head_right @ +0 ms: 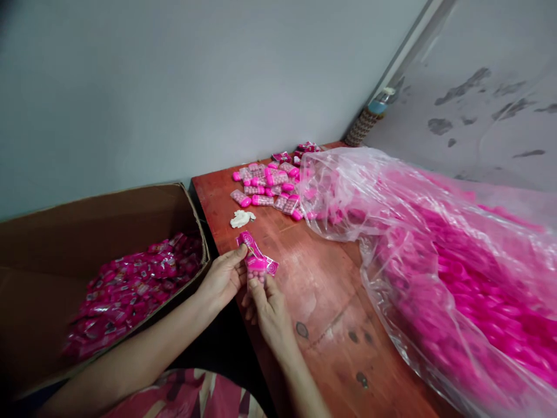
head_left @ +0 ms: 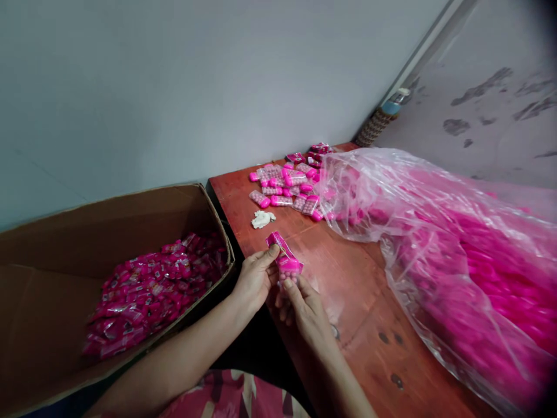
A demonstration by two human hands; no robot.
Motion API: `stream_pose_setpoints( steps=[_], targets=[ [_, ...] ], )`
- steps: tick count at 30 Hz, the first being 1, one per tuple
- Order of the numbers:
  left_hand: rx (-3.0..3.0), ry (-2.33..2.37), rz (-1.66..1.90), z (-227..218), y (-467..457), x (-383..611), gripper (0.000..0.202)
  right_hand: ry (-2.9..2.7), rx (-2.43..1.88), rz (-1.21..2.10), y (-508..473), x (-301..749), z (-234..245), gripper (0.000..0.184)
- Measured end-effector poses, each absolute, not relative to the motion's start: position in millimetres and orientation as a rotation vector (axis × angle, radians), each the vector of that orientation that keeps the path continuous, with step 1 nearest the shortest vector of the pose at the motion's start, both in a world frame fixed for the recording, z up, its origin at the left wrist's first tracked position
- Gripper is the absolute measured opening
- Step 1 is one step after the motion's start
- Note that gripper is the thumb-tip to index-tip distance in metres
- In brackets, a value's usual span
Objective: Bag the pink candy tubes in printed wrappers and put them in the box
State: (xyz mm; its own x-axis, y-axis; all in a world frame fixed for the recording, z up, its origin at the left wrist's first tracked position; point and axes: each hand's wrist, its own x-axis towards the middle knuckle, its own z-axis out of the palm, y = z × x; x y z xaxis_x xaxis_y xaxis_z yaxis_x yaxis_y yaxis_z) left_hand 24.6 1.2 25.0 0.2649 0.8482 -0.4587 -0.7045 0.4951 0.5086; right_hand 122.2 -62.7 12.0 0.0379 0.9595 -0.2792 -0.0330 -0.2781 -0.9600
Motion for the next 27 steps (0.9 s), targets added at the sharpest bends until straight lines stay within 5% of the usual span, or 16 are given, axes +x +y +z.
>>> stream_pose_setpoints(
  steps=[10, 27],
  targets=[
    [0.468, 0.722, 0.935, 24.6, 4.0, 23.2, 0.026, -1.104, -1.491, 1.27, -62.2, 125.7, 6.3, 0.03],
    [0.637, 0.742, 0.776, 21.8, 7.0, 18.7, 0.024, -0.917, -1.341, 1.518, -58.3, 127.5, 14.9, 0.032]
  ],
)
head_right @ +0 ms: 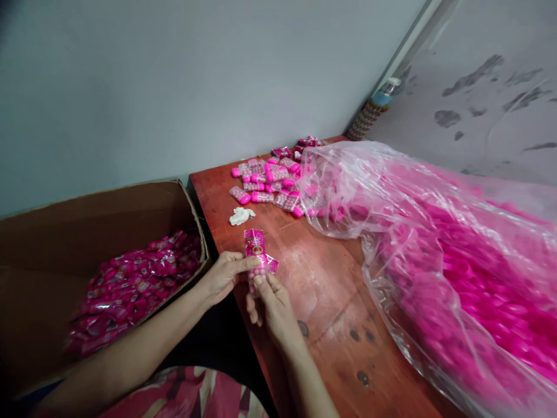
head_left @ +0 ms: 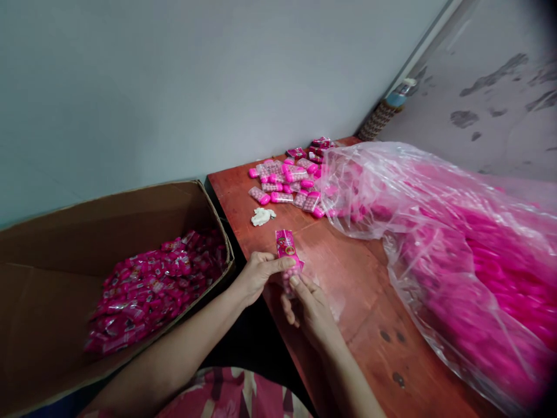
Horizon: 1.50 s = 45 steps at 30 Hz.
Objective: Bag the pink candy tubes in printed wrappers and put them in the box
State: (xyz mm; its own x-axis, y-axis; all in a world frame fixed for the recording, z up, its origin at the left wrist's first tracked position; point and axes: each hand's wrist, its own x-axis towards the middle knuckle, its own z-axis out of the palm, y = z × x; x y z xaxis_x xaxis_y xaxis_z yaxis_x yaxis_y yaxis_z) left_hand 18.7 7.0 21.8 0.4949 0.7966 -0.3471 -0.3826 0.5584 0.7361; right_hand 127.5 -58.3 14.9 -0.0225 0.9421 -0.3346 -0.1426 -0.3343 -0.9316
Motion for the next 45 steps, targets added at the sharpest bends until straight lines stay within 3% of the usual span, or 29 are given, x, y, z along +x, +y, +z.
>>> stream_pose_setpoints(
  steps=[5, 10, 12, 18, 23, 26, 35, 40, 45],
  targets=[
    [0.646, 0.763, 0.818, 19.3, 2.8, 23.5, 0.024, -1.073, -1.491, 1.197, -57.5, 127.5, 13.1, 0.027],
    [0.588, 0.725, 0.814, 16.2, -5.0, 20.8, 0.025, -0.926, -1.271, 1.544, -62.2, 125.9, 13.7, 0.029],
    [0.548, 0.672, 0.76, 15.8, -6.6, 18.5, 0.025, -0.937, -1.277, 1.534, -63.3, 125.9, 13.7, 0.03],
    [0.559, 0.742, 0.897, 16.5, -9.3, 20.7, 0.024, -1.205, -1.547, 1.07, -61.4, 131.0, 10.6, 0.023],
    [0.553, 0.672, 0.734, 15.5, -16.3, 22.1, 0.03, -0.919, -1.275, 1.573, -61.3, 132.9, 11.4, 0.033],
    [0.545, 0.62, 0.692, 15.1, -16.9, 18.3, 0.03, -0.823, -1.196, 1.624, -64.1, 132.6, 11.6, 0.034],
    [0.527, 0.672, 0.855, 15.6, -24.9, 14.8, 0.023, -0.719, -1.112, 1.456, -63.6, 135.6, 6.4, 0.022],
    [0.491, 0.741, 0.98, 22.6, -31.1, 1.4, 0.023, -0.717, -1.108, 1.483, -51.6, 125.5, 12.4, 0.025],
    [0.488, 0.865, 1.353, 26.5, -19.5, -23.9, 0.044, -0.756, -1.177, 1.357, -51.9, 148.8, 15.6, 0.019]
  ],
)
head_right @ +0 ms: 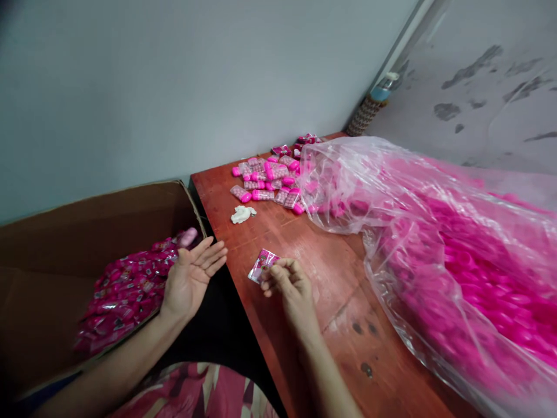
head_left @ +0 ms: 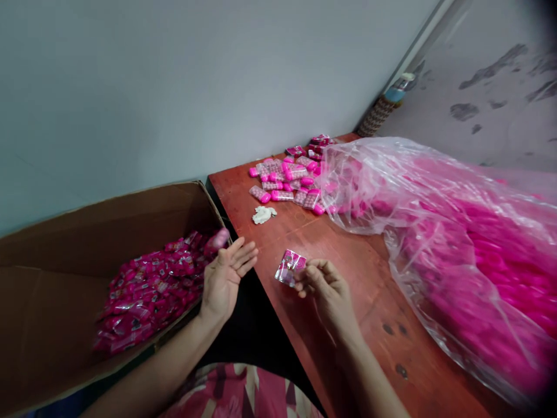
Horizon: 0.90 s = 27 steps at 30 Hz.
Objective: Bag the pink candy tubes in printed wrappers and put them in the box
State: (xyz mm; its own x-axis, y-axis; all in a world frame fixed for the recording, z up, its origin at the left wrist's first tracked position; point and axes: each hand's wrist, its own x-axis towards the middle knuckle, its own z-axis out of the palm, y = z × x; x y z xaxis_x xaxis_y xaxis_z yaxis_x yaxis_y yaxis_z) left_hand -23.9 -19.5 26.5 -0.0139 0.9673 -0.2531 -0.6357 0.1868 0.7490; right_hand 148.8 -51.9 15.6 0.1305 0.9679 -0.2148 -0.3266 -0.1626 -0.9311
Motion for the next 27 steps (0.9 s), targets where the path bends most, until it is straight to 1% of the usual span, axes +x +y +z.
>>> stream_pose_setpoints(
  steps=[6, 11, 15, 17, 19, 21, 22, 24, 25, 27],
  targets=[
    [1.394, 0.998, 1.052, 5.5, -5.0, 8.1, 0.038, -0.764, -1.352, 1.223, -60.2, 176.7, 7.6, 0.02],
    [1.659, 1.044, 1.027, -12.2, -4.1, 22.9, 0.025, -0.81, -1.428, 1.241, -66.5, 177.8, 1.6, 0.022],
    [1.693, 1.069, 1.065, -14.7, -6.5, 21.8, 0.024, -0.808, -1.445, 1.157, -61.6, 172.0, 0.6, 0.021],
    [1.69, 1.078, 1.107, -12.8, -7.9, 22.8, 0.024, -0.776, -1.404, 1.13, -56.4, 167.2, 1.2, 0.028],
    [1.72, 1.057, 1.143, -8.7, -9.2, 24.1, 0.025, -0.755, -1.331, 1.173, -50.4, 163.0, 2.6, 0.036],
    [1.753, 1.021, 1.155, -2.8, -9.7, 23.9, 0.028, -0.746, -1.269, 1.218, -44.1, 161.1, 5.6, 0.036],
    [1.729, 1.019, 1.145, 0.4, -9.5, 23.0, 0.034, -0.746, -1.252, 1.218, -40.9, 161.1, 8.0, 0.035],
    [1.555, 1.029, 1.086, 6.3, -8.0, 19.5, 0.044, -0.776, -1.244, 1.201, -34.7, 162.3, 14.1, 0.033],
    [1.423, 1.021, 1.024, 8.5, -6.7, 17.2, 0.044, -0.817, -1.244, 1.216, -31.3, 163.1, 17.6, 0.034],
    [1.145, 0.975, 0.881, 10.6, -3.6, 12.1, 0.037, -0.951, -1.248, 1.314, -23.1, 164.5, 24.7, 0.034]
  ],
)
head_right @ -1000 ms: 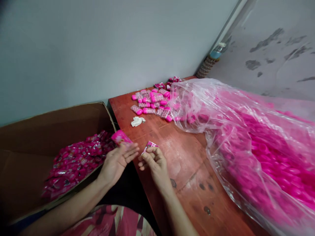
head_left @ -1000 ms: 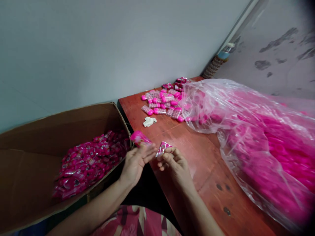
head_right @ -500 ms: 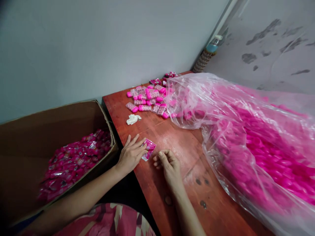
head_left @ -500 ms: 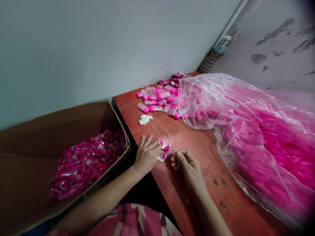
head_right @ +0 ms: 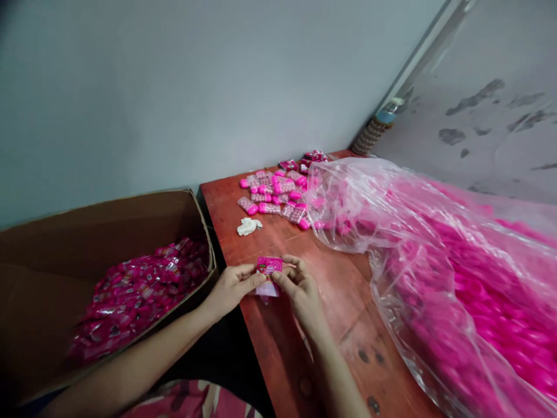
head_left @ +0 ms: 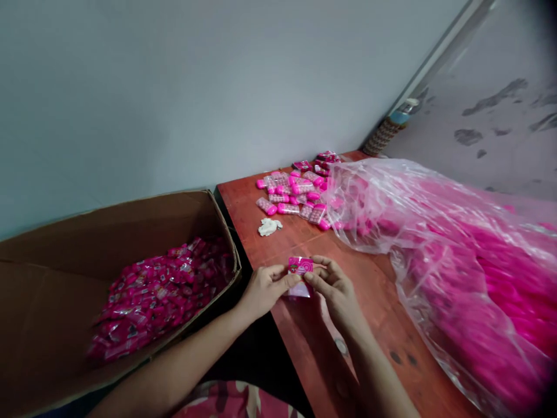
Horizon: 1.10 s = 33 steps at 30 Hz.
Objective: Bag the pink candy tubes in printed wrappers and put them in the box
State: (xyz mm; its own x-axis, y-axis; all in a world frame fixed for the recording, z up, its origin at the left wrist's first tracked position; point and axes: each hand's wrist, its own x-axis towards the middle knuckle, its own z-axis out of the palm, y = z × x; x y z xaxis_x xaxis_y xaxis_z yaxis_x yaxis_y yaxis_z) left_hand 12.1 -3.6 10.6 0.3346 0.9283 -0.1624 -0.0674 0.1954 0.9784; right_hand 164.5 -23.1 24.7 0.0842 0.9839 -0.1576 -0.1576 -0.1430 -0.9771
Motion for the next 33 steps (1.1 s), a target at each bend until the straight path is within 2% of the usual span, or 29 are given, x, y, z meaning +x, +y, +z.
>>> stream_pose_setpoints(
  steps=[2, 4, 7, 10, 12, 14, 21, 25, 29, 31, 33],
  targets=[
    [0.935, 0.946, 0.812, 9.8, -0.9, 6.9, 0.034, -1.157, -1.275, 1.413, -10.1, 164.8, 30.8, 0.029],
    [0.806, 0.976, 0.835, 7.1, 0.1, 2.2, 0.032, -1.412, -1.356, 1.334, 11.0, 163.3, 35.6, 0.021],
    [0.726, 1.024, 0.871, 2.8, -1.8, -3.4, 0.03, -1.867, -1.494, 0.746, 59.7, 157.1, 40.8, 0.02],
    [0.621, 1.02, 0.853, 1.7, -5.1, -7.6, 0.029, -2.431, -1.38, 0.029, 119.1, 148.0, 43.1, 0.038],
    [0.529, 1.01, 0.851, 2.8, -6.4, -10.2, 0.028, -2.747, -1.208, -0.269, 155.3, 142.2, 41.9, 0.05],
    [0.44, 1.007, 0.872, 4.7, -6.6, -12.7, 0.027, -2.988, -1.038, -0.402, 183.8, 137.4, 38.4, 0.054],
    [0.249, 0.886, 0.942, 6.5, -3.1, -18.4, 0.029, -3.223, -0.751, -0.312, 224.5, 134.9, 21.5, 0.05],
    [0.156, 0.841, 0.995, 8.0, -2.3, -19.9, 0.026, -3.146, -0.851, -0.468, 219.9, 138.7, 14.4, 0.039],
    [0.087, 0.858, 1.074, 11.7, -0.3, -22.7, 0.023, -2.982, -0.92, -0.492, 202.0, 135.1, 14.0, 0.029],
    [0.054, 0.859, 1.107, 12.8, 2.2, -24.1, 0.022, -2.8, -1.043, -0.4, 183.6, 134.3, 20.3, 0.026],
    [0.015, 0.856, 1.122, 13.4, 5.3, -24.6, 0.02, -2.475, -1.256, -0.1, 153.1, 136.9, 31.5, 0.025]
  ],
)
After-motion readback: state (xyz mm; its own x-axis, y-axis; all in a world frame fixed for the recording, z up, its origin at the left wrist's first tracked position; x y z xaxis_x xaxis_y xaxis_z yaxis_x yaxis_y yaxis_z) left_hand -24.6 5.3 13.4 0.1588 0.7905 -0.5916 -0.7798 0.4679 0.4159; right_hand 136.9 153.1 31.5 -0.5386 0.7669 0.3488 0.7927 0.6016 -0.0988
